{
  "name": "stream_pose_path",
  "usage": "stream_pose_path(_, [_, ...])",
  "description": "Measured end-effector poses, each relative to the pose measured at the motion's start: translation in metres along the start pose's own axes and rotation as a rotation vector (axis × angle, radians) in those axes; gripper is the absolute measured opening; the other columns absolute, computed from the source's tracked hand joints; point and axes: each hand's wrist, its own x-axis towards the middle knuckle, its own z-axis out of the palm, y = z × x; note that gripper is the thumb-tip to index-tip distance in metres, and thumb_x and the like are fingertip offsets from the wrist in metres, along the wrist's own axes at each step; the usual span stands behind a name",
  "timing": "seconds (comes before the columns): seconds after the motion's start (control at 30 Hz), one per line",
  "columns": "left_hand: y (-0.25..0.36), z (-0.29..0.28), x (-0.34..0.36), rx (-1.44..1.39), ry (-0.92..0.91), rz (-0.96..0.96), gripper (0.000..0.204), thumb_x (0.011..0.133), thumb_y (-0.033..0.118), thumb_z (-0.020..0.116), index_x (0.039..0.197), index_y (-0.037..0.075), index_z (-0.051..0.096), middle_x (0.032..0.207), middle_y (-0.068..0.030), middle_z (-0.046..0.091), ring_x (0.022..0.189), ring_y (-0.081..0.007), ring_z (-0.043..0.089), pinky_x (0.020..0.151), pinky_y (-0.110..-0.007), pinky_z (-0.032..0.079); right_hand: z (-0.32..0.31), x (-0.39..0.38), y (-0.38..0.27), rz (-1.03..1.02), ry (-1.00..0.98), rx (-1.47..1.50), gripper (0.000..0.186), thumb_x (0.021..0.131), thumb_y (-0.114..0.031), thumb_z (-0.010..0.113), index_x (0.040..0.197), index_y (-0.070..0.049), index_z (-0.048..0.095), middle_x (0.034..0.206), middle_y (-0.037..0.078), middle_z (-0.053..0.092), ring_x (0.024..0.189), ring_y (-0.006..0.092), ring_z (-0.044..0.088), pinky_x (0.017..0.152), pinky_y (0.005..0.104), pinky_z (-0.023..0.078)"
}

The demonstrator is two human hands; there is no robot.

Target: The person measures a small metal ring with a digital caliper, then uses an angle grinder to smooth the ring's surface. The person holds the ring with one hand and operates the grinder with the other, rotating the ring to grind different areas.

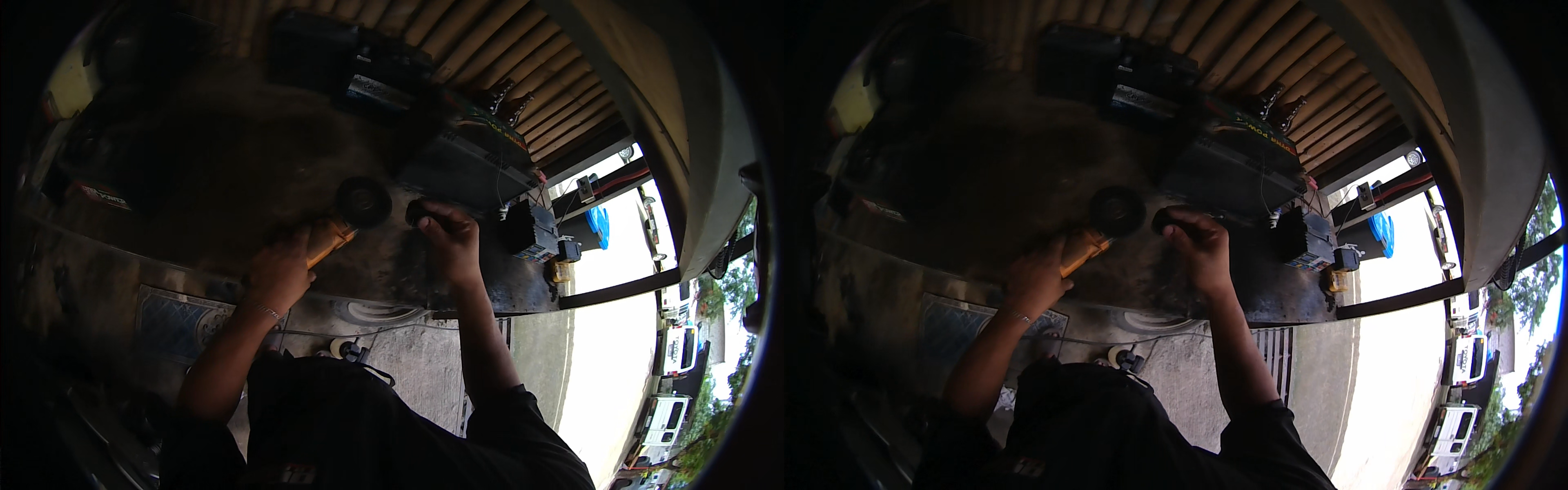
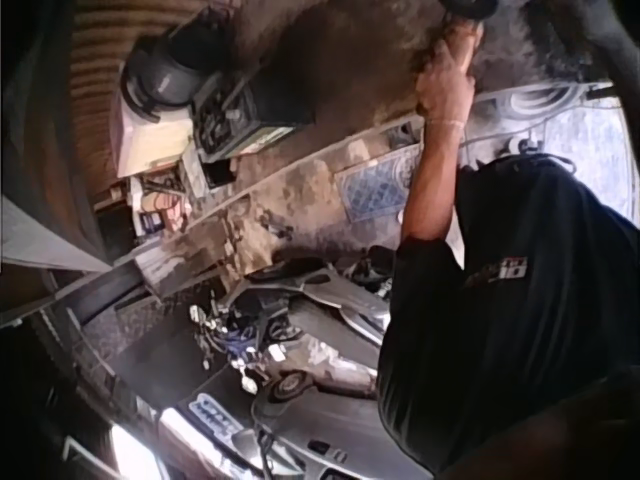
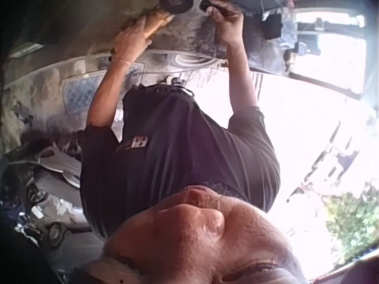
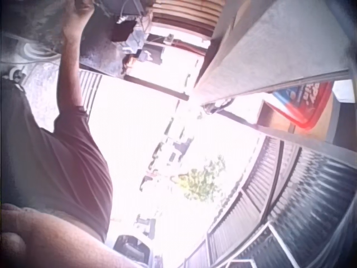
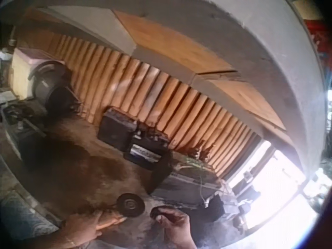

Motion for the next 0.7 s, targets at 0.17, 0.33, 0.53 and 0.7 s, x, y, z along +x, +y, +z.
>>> stream_pose_path(0.17, [-0.001, 0.001, 0.000, 0.002, 0.015, 0.018, 0.088, 0.077, 0.027, 0.087, 0.151, 0.007, 0.042, 0.127, -0.0175, 0.068, 0.117, -0.0340, 0.066, 0.101, -0.046, 0.050, 0.014, 0.010, 0.000, -0.180, -0.031, -0.454, 0.026, 0.088, -0.005, 0.080, 0.113, -0.005, 0.077, 0.115, 0.011, 0.074, 0.103, 0.0219, 0.071, 0.088, 0.0325, 0.057])
stream_pose_path(0.33, [-0.004, 0.003, 0.001, -0.002, -0.014, 0.000, 0.089, 0.077, 0.027, 0.087, 0.150, 0.005, 0.042, 0.128, -0.0175, 0.067, 0.117, -0.0341, 0.066, 0.101, -0.046, 0.051, 0.033, 0.014, -0.003, -0.242, -0.034, -0.692, 0.028, 0.083, -0.007, 0.082, 0.111, -0.009, 0.078, 0.114, 0.012, 0.073, 0.102, 0.0286, 0.072, 0.088, 0.0370, 0.057])
stream_pose_path(0.53, [-0.005, 0.006, 0.002, 0.008, 0.024, 0.008, 0.090, 0.077, 0.028, 0.087, 0.151, 0.005, 0.041, 0.128, -0.0166, 0.068, 0.118, -0.0337, 0.066, 0.100, -0.046, 0.050, 0.043, 0.016, 0.000, -0.298, -0.043, -0.753, 0.027, 0.083, -0.007, 0.081, 0.110, -0.008, 0.078, 0.113, 0.016, 0.072, 0.105, 0.0346, 0.071, 0.090, 0.0400, 0.057])
stream_pose_path(0.7, [-0.006, 0.009, 0.004, 0.018, 0.035, 0.010, 0.090, 0.078, 0.027, 0.087, 0.152, 0.006, 0.041, 0.128, -0.0158, 0.068, 0.118, -0.0326, 0.065, 0.100, -0.045, 0.050, 0.042, 0.017, -0.001, -0.292, -0.054, -0.785, 0.026, 0.083, -0.008, 0.081, 0.109, -0.008, 0.078, 0.113, 0.016, 0.072, 0.104, 0.0346, 0.071, 0.091, 0.0399, 0.057])
